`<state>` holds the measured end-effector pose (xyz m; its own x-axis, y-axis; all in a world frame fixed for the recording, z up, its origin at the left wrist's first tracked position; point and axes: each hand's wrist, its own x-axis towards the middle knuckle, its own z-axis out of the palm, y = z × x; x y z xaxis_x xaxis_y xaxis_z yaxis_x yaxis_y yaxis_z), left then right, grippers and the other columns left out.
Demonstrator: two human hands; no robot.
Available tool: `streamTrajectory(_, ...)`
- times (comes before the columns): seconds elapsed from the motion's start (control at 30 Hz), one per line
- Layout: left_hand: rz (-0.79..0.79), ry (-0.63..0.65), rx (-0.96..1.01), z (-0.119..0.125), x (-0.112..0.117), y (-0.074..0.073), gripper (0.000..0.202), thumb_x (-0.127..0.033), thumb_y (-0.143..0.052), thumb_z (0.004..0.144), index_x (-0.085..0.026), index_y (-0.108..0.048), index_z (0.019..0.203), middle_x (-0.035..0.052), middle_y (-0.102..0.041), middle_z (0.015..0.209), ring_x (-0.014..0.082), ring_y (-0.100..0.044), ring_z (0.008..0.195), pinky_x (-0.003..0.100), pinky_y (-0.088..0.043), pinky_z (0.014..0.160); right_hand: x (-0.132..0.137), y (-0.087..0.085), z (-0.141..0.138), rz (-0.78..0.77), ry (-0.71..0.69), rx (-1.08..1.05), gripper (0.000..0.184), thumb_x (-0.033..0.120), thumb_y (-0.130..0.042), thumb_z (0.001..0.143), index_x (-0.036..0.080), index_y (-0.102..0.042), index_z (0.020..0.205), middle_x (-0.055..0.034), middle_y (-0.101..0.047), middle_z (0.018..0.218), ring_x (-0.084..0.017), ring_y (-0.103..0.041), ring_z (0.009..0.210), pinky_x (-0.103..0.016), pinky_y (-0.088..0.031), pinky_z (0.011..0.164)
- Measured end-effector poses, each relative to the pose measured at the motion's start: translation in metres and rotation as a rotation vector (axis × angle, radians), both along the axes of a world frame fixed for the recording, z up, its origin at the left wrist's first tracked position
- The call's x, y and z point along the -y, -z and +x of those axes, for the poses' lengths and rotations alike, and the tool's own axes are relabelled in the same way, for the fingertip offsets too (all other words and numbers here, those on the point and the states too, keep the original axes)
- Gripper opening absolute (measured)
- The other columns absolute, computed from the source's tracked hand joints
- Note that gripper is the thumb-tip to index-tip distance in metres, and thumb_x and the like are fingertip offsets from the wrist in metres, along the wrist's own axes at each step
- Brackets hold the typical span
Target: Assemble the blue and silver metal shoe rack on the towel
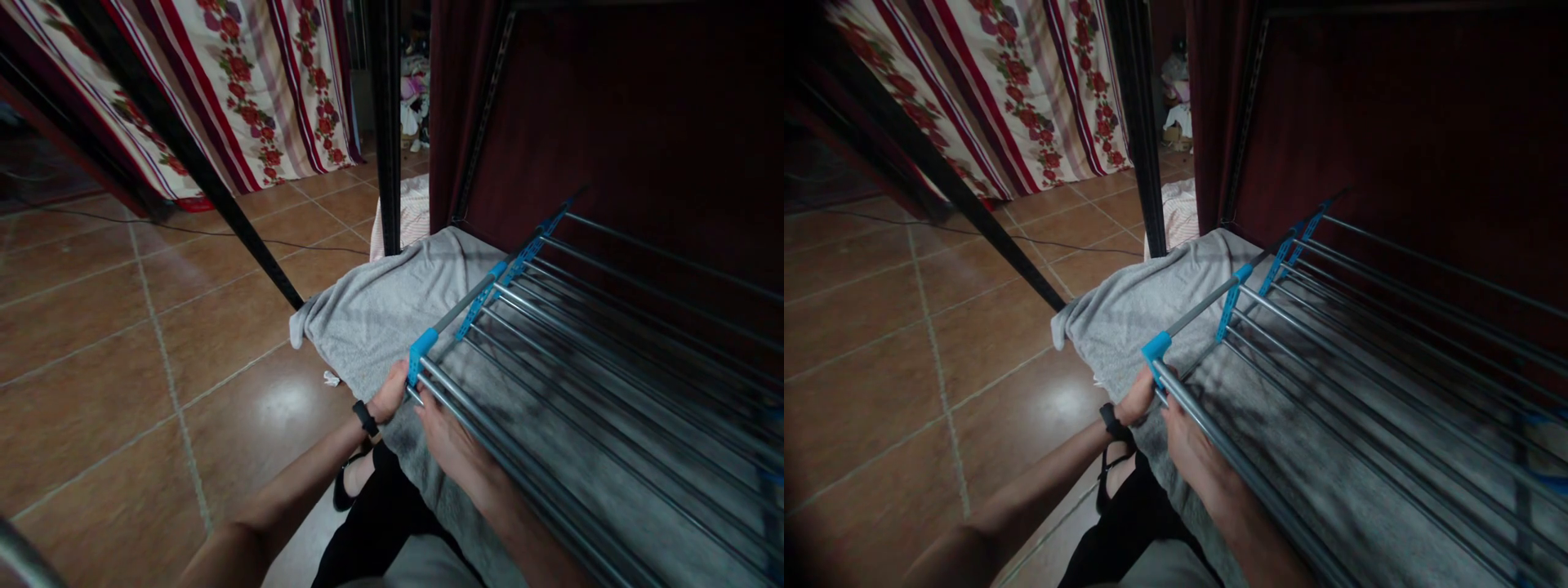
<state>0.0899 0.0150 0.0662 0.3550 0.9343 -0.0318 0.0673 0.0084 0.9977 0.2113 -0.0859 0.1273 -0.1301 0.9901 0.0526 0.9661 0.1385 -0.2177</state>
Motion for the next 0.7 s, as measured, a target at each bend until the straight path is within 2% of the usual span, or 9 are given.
streamTrajectory(0.1, 0.068, 0.044, 0.022, -0.012, 0.005, 0.000, 0.055, -0.070, -0.041, 0.085, -0.022, -0.054, 0.061, 0.0064, -0.058, 0.067, 0.0231, -0.053, 0.070, 0.039, -0.048, 0.071, 0.002, -0.001, 0.002, -0.029, -0.015, 0.044, 0.037, 0.031, -0.036, 0.102, 0.018, -0.058, 0.129, -0.0108, -0.073, 0.094, -0.022, -0.069, 0.075, -0.028, -0.051, 0.064)
streamTrajectory(0.2, 0.161, 0.209, -0.031, -0.023, 0.003, 0.000, 0.050, -0.069, -0.064, 0.073, -0.019, -0.060, 0.072, 0.0038, -0.062, 0.077, 0.0216, -0.056, 0.078, 0.035, -0.049, 0.078, 0.004, 0.002, 0.004, -0.038, -0.026, 0.017, 0.034, 0.029, -0.038, 0.101, 0.019, -0.061, 0.124, -0.0100, -0.073, 0.095, -0.023, -0.070, 0.081, -0.030, -0.053, 0.071)
streamTrajectory(0.3, 0.214, 0.393, -0.109, -0.028, -0.004, -0.005, 0.040, -0.058, -0.066, 0.080, -0.018, -0.064, 0.080, 0.0021, -0.063, 0.079, 0.0176, -0.056, 0.076, 0.030, -0.048, 0.078, 0.003, 0.006, 0.006, -0.040, -0.041, -0.049, 0.037, 0.027, -0.038, 0.100, 0.020, -0.056, 0.133, -0.0093, -0.073, 0.103, -0.024, -0.070, 0.090, -0.031, -0.054, 0.080)
streamTrajectory(0.43, 0.249, 0.542, -0.149, -0.030, -0.015, -0.011, 0.039, -0.056, -0.060, 0.086, -0.018, -0.067, 0.086, 0.0040, -0.067, 0.085, 0.0178, -0.059, 0.080, 0.029, -0.049, 0.078, 0.000, 0.012, 0.007, -0.028, -0.067, -0.166, 0.039, 0.026, -0.041, 0.099, 0.022, -0.055, 0.136, -0.0090, -0.070, 0.118, -0.023, -0.068, 0.105, -0.033, -0.053, 0.093)
streamTrajectory(0.53, 0.295, 0.573, -0.208, -0.031, -0.018, -0.013, 0.039, -0.056, -0.055, 0.088, -0.019, -0.067, 0.086, 0.0041, -0.068, 0.085, 0.0171, -0.059, 0.079, 0.028, -0.049, 0.078, -0.001, 0.017, 0.009, 0.001, -0.086, -0.220, 0.042, 0.028, -0.040, 0.099, 0.022, -0.054, 0.138, -0.0089, -0.068, 0.124, -0.023, -0.067, 0.108, -0.032, -0.051, 0.096)
streamTrajectory(0.7, 0.259, 0.499, -0.210, -0.029, -0.017, -0.008, 0.041, -0.059, -0.061, 0.082, -0.020, -0.064, 0.075, 0.0022, -0.065, 0.074, 0.0157, -0.058, 0.071, 0.026, -0.050, 0.072, 0.001, 0.020, 0.013, 0.006, -0.081, -0.203, 0.045, 0.035, -0.039, 0.100, 0.025, -0.052, 0.141, -0.0082, -0.069, 0.123, -0.023, -0.069, 0.100, -0.034, -0.053, 0.094)
